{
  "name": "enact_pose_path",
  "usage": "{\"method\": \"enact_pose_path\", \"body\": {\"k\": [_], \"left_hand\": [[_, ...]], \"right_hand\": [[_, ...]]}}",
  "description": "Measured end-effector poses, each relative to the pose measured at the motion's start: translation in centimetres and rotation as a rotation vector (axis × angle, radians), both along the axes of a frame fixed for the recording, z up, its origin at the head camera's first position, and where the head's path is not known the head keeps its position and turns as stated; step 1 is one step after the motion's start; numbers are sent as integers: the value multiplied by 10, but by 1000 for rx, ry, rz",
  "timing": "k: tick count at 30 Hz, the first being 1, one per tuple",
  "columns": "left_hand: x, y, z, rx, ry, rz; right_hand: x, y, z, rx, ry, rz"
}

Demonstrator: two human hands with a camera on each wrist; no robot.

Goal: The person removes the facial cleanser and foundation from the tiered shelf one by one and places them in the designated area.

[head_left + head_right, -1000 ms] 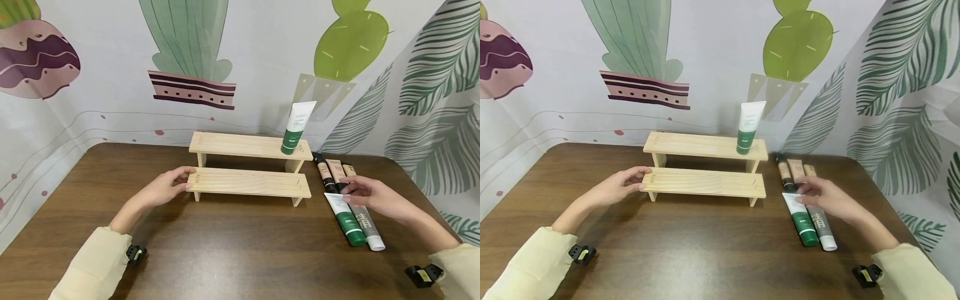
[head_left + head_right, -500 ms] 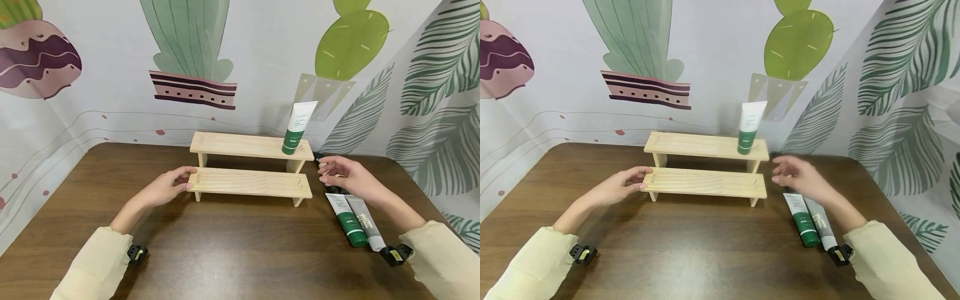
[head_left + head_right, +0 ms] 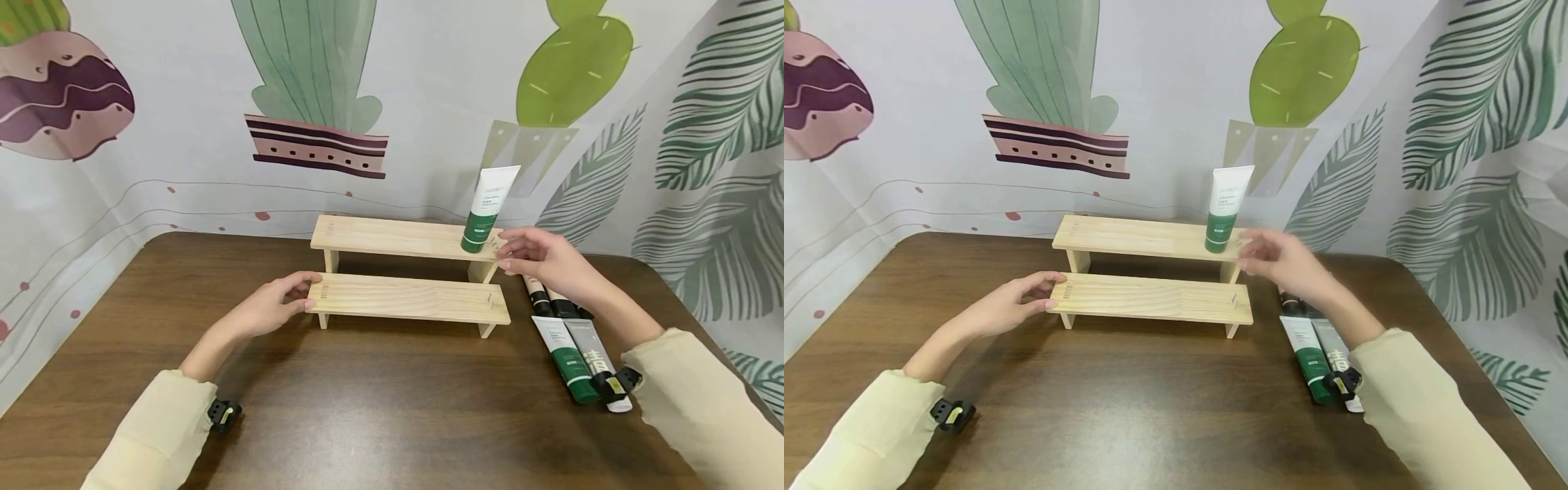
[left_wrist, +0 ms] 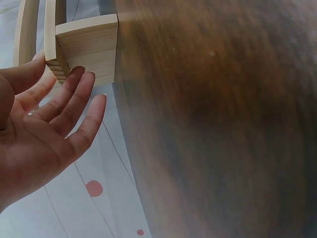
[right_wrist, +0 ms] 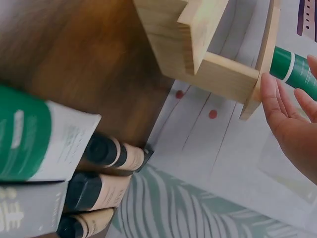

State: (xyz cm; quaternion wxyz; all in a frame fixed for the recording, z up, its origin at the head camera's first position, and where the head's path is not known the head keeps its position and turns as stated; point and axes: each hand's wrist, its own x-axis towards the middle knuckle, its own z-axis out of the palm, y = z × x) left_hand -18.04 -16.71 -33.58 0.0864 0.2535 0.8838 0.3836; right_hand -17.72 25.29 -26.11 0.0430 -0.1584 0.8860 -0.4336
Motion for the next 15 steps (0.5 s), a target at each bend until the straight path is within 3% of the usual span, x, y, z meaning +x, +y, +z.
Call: {"method": "enact_pose_path", "body": {"k": [15], "left_hand": [[-1,0,0,-5,-2,7]], "right_hand": [[-23,-19,4,-80,6,-82]]}}
